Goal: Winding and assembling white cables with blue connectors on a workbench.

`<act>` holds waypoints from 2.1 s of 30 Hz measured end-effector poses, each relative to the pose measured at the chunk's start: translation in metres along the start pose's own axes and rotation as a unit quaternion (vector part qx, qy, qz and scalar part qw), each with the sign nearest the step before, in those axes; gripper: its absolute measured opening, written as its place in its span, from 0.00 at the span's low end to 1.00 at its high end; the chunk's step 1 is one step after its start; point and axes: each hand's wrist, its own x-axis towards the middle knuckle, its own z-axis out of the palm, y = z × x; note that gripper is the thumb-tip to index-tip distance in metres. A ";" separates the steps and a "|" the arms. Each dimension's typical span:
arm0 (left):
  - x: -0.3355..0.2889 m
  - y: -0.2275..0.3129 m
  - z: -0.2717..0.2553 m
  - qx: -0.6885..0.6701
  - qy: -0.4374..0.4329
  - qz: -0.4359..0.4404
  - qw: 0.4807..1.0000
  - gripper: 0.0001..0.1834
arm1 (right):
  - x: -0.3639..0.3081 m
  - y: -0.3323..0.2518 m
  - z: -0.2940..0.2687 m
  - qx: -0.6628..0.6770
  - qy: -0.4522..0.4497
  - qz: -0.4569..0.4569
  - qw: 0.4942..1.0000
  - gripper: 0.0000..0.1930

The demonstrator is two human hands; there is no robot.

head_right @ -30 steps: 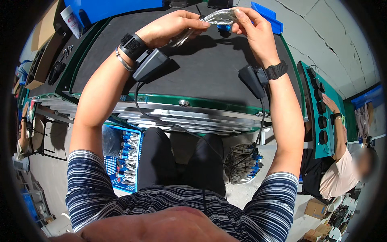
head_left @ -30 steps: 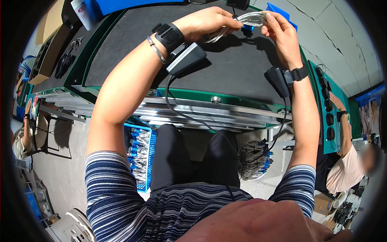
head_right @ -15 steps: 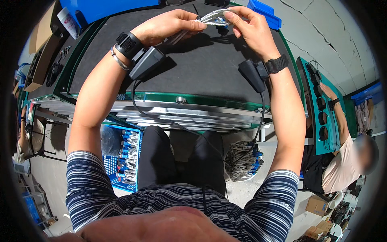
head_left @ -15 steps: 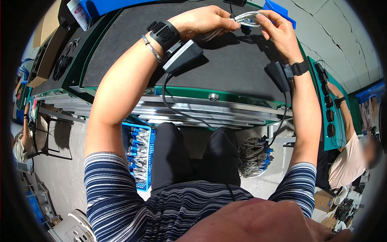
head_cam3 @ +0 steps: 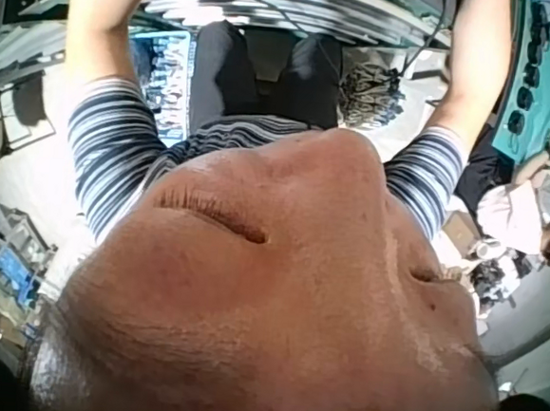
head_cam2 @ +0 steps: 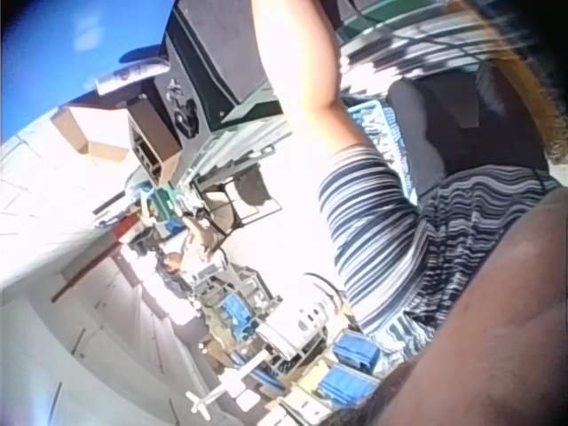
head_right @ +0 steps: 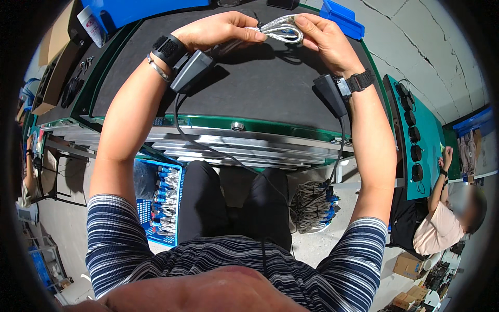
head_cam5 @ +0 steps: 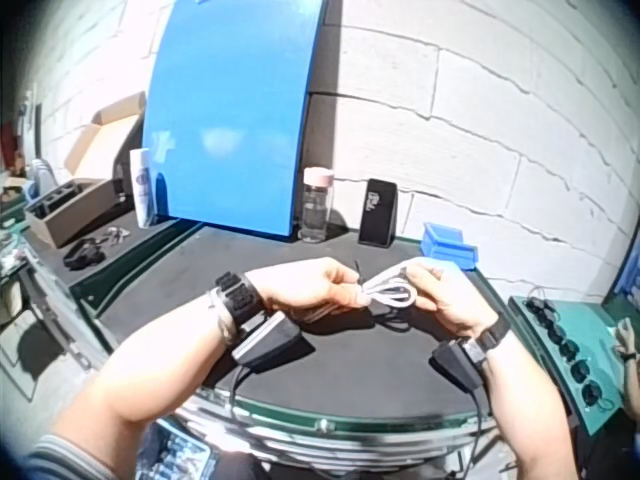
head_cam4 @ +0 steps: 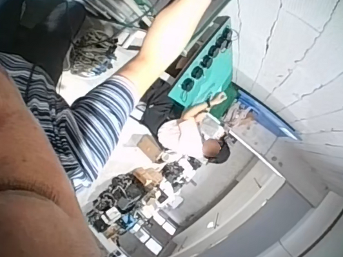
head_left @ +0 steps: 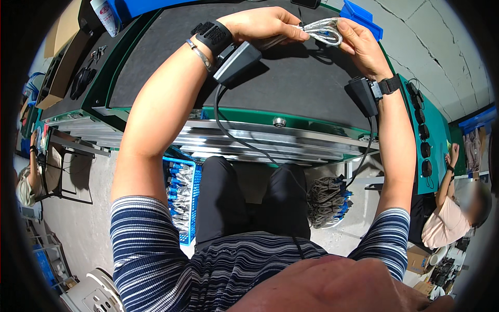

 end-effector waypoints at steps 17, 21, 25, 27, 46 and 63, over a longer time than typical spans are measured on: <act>0.010 -0.006 0.012 -0.012 0.050 0.012 0.999 0.20 | 0.000 0.002 0.009 0.050 0.103 0.010 0.993 0.22; 0.009 -0.005 0.014 -0.079 0.040 0.031 0.996 0.18 | 0.000 -0.001 0.013 -0.006 0.124 -0.062 0.990 0.23; 0.008 -0.002 0.013 -0.115 0.019 0.013 0.993 0.17 | -0.003 -0.011 0.023 -0.021 0.168 -0.110 0.979 0.18; 0.008 0.000 0.010 -0.186 -0.032 0.015 0.982 0.16 | -0.005 -0.016 0.026 0.000 0.195 -0.120 0.973 0.24; 0.011 -0.001 0.018 0.120 0.076 0.041 0.989 0.17 | -0.003 0.000 0.025 0.039 0.077 0.071 0.994 0.27; 0.003 0.005 0.024 -0.122 0.021 0.005 0.992 0.16 | -0.007 -0.010 0.022 -0.187 0.214 -0.152 0.947 0.11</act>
